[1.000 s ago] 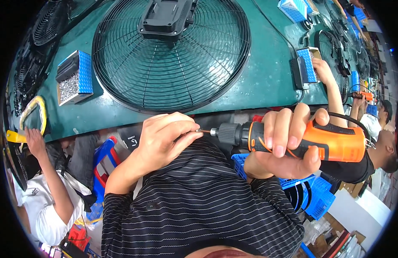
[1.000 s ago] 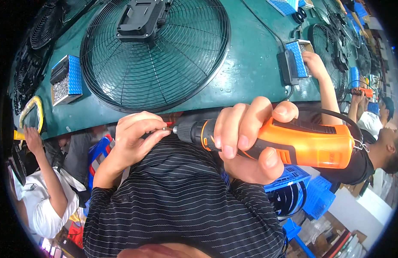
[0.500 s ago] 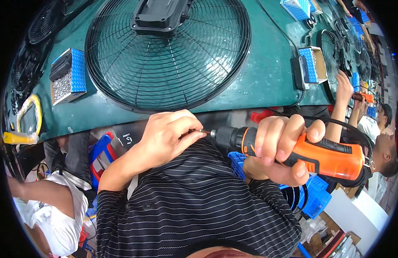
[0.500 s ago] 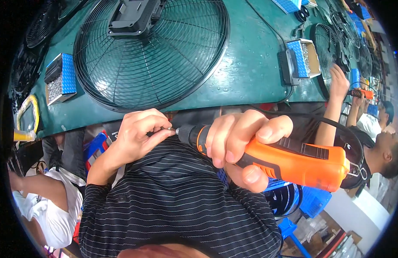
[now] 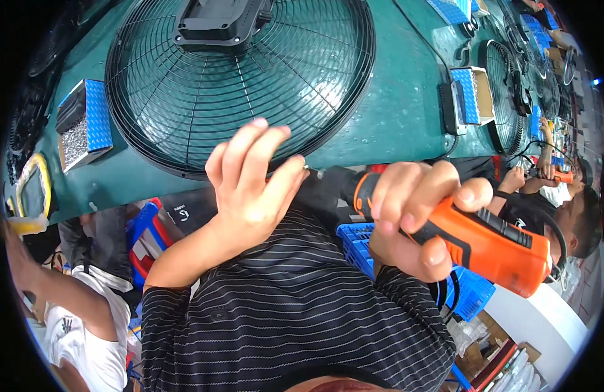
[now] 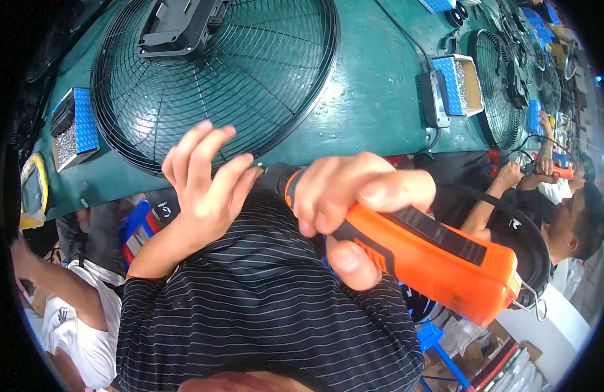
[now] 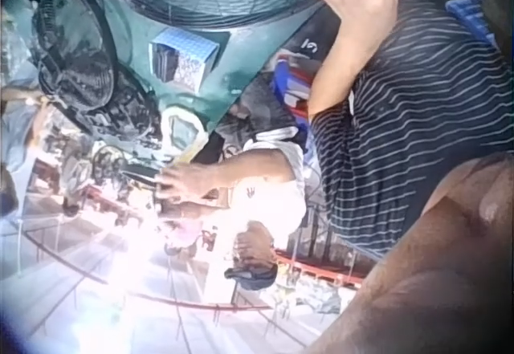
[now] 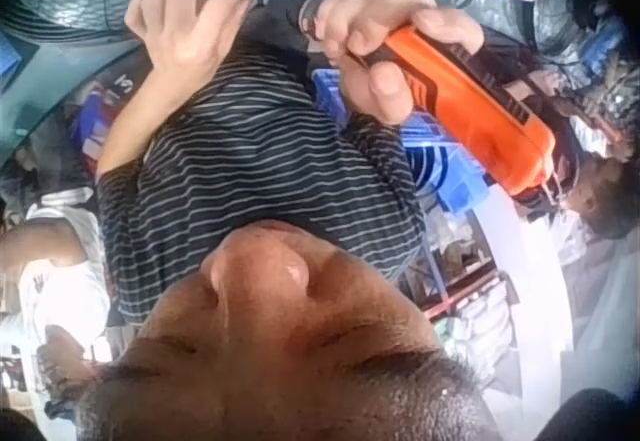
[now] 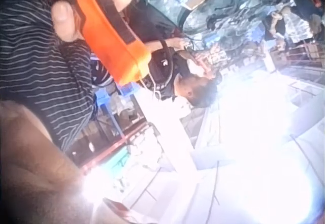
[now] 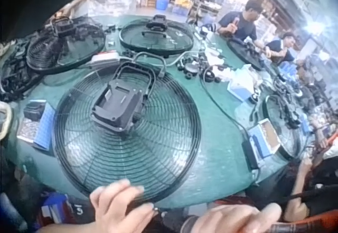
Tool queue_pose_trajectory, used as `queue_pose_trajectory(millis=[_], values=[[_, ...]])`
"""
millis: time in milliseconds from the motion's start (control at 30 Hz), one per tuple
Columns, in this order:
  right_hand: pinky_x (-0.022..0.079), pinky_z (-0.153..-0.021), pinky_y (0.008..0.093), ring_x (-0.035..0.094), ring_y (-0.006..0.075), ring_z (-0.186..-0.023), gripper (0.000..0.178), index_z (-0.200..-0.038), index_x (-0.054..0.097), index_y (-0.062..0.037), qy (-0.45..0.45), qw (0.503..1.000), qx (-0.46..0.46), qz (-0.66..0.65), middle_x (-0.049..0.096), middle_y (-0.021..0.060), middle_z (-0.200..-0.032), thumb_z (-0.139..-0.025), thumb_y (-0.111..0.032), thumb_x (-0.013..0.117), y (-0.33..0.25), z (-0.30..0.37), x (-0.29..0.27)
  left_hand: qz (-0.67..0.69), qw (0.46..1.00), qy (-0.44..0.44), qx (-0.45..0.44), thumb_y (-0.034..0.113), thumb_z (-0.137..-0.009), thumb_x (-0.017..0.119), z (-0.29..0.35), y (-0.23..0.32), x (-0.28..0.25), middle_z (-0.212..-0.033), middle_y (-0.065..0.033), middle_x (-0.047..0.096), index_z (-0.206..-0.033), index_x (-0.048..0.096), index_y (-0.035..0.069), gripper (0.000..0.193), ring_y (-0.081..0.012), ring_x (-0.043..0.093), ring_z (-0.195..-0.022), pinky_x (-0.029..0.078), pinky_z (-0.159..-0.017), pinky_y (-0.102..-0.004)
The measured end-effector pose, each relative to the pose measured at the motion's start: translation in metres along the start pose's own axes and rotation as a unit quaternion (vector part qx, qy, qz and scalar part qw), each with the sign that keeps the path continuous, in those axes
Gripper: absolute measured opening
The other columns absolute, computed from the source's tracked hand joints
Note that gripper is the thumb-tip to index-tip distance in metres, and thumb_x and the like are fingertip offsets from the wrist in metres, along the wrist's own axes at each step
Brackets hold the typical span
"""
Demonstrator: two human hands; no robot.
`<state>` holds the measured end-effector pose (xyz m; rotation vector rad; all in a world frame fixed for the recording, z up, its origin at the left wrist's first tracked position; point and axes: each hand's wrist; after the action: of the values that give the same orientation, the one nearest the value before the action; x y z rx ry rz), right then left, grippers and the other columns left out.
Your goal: Assembling the outer grilles and components of industrial fans.
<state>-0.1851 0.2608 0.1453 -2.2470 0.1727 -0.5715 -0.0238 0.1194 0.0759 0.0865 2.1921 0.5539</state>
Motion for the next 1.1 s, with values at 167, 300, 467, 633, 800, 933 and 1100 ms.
queue_pose_trajectory(millis=[167, 300, 467, 633, 800, 933, 1100], values=[[0.055, -0.071, 0.0398, 0.062, 0.0222, -0.079, 0.059, -0.142, 0.039, -0.0047, -0.064, 0.997, 0.041, 0.023, 0.060, 0.0138, -0.100, -0.091, 0.002, 0.068, 0.017, -0.014, -0.012, -0.069, 0.996, 0.047, -0.030, 0.027, -0.071, 0.087, -0.003, -0.007, 0.017, -0.144, -0.0134, 0.063, -0.103, 0.070, 0.018, 0.037, -0.0409, 0.051, -0.142, 0.030, -0.118, -0.0539], [0.055, -0.070, 0.0386, 0.063, 0.0210, -0.077, 0.059, -0.142, 0.040, -0.0035, -0.077, 0.995, 0.057, 0.037, 0.060, 0.0139, -0.097, -0.091, 0.002, 0.069, 0.024, -0.022, -0.014, -0.059, 0.997, 0.025, -0.049, 0.026, -0.064, 0.089, -0.002, -0.007, 0.016, -0.145, -0.0135, 0.063, -0.102, 0.069, 0.018, 0.043, -0.0415, 0.050, -0.143, 0.028, -0.119, -0.0566], [0.054, -0.066, 0.0357, 0.063, 0.0204, -0.072, 0.058, -0.140, 0.040, -0.0024, -0.032, 0.993, 0.102, 0.045, 0.060, 0.0132, -0.088, -0.091, 0.002, 0.071, 0.027, -0.029, -0.003, -0.040, 0.997, -0.019, -0.059, 0.028, -0.069, 0.089, -0.003, -0.009, 0.010, -0.147, -0.0159, 0.060, -0.108, 0.070, 0.014, 0.045, -0.0418, 0.048, -0.145, 0.027, -0.121, -0.0574], [0.052, -0.059, 0.0297, 0.063, 0.0195, -0.068, 0.057, -0.136, 0.041, 0.0024, -0.032, 0.995, 0.078, 0.059, 0.060, 0.0132, -0.084, -0.088, 0.004, 0.071, 0.039, -0.035, 0.008, -0.009, 0.994, -0.064, -0.089, 0.025, -0.058, 0.092, -0.003, -0.013, -0.007, -0.146, -0.0156, 0.059, -0.115, 0.072, 0.013, 0.062, -0.0393, 0.051, -0.142, 0.032, -0.120, -0.0592], [0.051, -0.057, 0.0299, 0.062, 0.0192, -0.066, 0.055, -0.133, 0.044, 0.0044, -0.066, 0.996, 0.042, 0.054, 0.060, 0.0132, -0.085, -0.085, 0.003, 0.071, 0.044, -0.036, 0.009, -0.024, 0.991, -0.085, -0.105, 0.026, -0.053, 0.095, 0.004, -0.036, -0.037, -0.146, -0.0165, 0.057, -0.130, 0.069, 0.012, 0.082, -0.0391, 0.052, -0.139, 0.037, -0.118, -0.0589], [0.053, -0.061, 0.0337, 0.062, 0.0208, -0.067, 0.054, -0.133, 0.045, 0.0022, -0.080, 0.994, 0.051, 0.050, 0.060, 0.0134, -0.087, -0.086, 0.000, 0.072, 0.040, -0.035, 0.007, -0.013, 0.991, -0.095, -0.091, 0.025, -0.056, 0.096, 0.009, -0.043, -0.040, -0.144, -0.0160, 0.057, -0.132, 0.067, 0.010, 0.083, -0.0400, 0.051, -0.139, 0.037, -0.117, -0.0579], [0.053, -0.063, 0.0361, 0.064, 0.0230, -0.071, 0.053, -0.133, 0.046, -0.0004, -0.093, 0.991, 0.076, 0.059, 0.062, 0.0143, -0.089, -0.088, 0.000, 0.073, 0.036, -0.034, 0.011, -0.008, 0.992, -0.085, -0.089, 0.027, -0.054, 0.096, 0.012, -0.045, -0.036, -0.144, -0.0147, 0.057, -0.131, 0.068, 0.012, 0.083, -0.0383, 0.052, -0.137, 0.037, -0.116, -0.0569]])
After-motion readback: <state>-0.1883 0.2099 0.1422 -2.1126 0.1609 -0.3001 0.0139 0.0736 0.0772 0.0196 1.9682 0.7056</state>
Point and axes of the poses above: each hand's wrist, its own z-axis away from the middle knuckle, its own x-axis out of the palm, y = z × x
